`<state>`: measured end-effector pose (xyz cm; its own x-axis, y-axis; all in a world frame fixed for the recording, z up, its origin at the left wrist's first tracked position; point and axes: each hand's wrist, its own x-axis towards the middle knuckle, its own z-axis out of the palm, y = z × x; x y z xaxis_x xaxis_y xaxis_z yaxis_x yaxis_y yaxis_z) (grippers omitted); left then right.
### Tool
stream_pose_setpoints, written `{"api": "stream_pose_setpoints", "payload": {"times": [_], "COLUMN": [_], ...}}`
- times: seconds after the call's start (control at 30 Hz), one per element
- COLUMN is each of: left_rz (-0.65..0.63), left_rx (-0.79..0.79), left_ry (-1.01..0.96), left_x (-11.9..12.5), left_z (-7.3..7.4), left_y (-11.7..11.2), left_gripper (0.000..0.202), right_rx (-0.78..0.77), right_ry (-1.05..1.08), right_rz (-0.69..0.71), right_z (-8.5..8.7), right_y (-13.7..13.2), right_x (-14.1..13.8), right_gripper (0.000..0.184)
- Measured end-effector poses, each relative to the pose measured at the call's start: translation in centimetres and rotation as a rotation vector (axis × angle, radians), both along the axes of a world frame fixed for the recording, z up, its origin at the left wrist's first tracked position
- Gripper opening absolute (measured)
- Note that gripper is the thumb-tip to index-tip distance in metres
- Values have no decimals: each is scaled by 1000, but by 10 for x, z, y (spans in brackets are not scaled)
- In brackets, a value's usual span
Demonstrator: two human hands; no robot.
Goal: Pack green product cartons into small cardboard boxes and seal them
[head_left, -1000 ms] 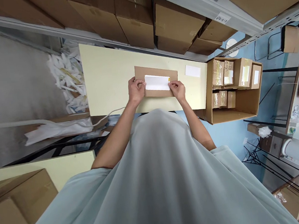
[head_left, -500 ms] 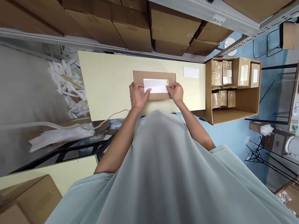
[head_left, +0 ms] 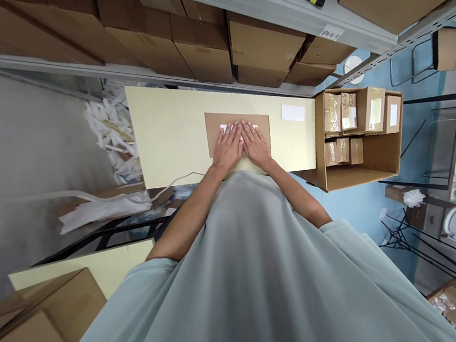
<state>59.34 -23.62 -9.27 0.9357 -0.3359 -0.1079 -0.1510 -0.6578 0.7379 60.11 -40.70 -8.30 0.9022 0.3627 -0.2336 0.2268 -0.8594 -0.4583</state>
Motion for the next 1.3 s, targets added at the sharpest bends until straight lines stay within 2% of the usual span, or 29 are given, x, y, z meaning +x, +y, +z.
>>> {"api": "stream_pose_setpoints", "payload": {"times": [0.17, 0.23, 0.37, 0.5, 0.57, 0.63, 0.73, 0.83, 0.9, 0.97, 1.07, 1.13, 1.23, 1.3], "left_rz": [80, 128, 178, 86, 80, 117, 183, 266, 351, 433, 473, 475, 549, 602], "left_rx": [81, 109, 149, 142, 128, 118, 110, 113, 131, 147, 122, 74, 4, -26], "left_ry": [28, 34, 3, 0, 10, 21, 52, 79, 107, 187, 364, 443, 471, 429], "left_x": [3, 2, 1, 1, 1, 1, -3, -16, -31, -46, -59, -60, -53, -47], "left_z": [-7, -7, -2, 6, 7, 9, 12, 17, 18, 17, 10, 6, 10, 20], "left_y": [33, 39, 26, 7, 5, 11, 32, 58, 73, 80, 73, 61, 51, 51], "left_gripper": [82, 82, 80, 76, 75, 74, 73, 75, 84, 100, 126, 131, 121, 107], "right_rx": [-75, -107, -173, -181, -146, -100, -27, 14, 16, 49, 187, 277, 360, 397], "right_ry": [-15, -22, -33, -12, 1, 3, -4, -7, 17, 98, 261, 330, 312, 226], "right_rz": [-52, -77, -118, -56, -40, -84, -212, -309, -409, -517, -564, -565, -601, -601], "right_z": [1, 2, 5, 9, 12, 14, 17, 16, 13, 8, -4, -9, -6, 5], "right_y": [-23, -27, -17, -4, -7, -14, -32, -55, -71, -84, -87, -80, -70, -70], "right_x": [-5, -8, -11, -6, -3, -2, -5, -15, -27, -40, -58, -65, -64, -57], "right_gripper": [74, 74, 72, 68, 67, 66, 62, 62, 65, 69, 71, 72, 66, 60]}}
